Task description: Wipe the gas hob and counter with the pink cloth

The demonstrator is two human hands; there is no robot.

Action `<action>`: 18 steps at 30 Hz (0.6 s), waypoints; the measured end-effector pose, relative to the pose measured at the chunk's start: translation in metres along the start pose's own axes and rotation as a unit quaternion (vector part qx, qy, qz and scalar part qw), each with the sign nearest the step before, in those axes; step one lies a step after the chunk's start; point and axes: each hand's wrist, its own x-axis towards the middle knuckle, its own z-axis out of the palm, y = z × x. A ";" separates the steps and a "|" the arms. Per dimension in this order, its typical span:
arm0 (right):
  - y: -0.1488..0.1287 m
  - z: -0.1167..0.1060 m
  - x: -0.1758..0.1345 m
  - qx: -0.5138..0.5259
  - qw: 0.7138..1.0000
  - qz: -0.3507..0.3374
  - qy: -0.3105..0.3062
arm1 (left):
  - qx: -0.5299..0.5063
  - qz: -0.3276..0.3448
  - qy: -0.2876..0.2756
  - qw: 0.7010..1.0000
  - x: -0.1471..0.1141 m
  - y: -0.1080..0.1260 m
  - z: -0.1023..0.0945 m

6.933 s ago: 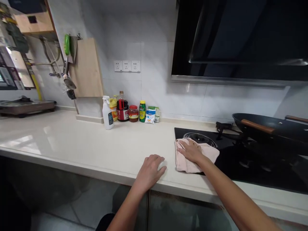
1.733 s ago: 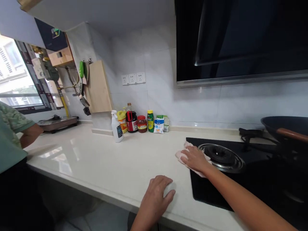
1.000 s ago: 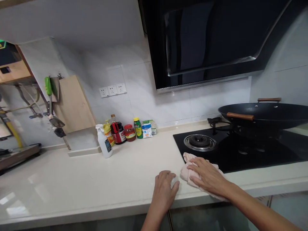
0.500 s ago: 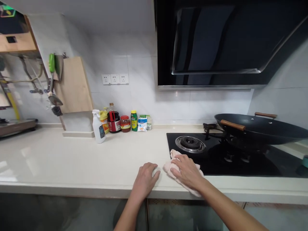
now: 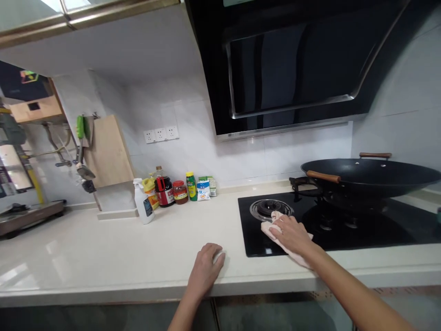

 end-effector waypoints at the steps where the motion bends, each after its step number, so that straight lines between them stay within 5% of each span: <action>1: 0.010 -0.004 -0.004 -0.008 1.000 0.009 0.003 | -0.005 0.000 0.005 1.000 0.001 -0.001 0.001; 9: 0.083 -0.028 -0.029 -0.037 0.996 0.076 -0.003 | -0.016 -0.004 0.006 1.000 0.003 -0.005 0.002; 18: 0.026 -0.021 -0.022 -0.113 0.991 0.065 0.020 | 0.061 0.009 -0.011 0.998 0.002 -0.002 0.006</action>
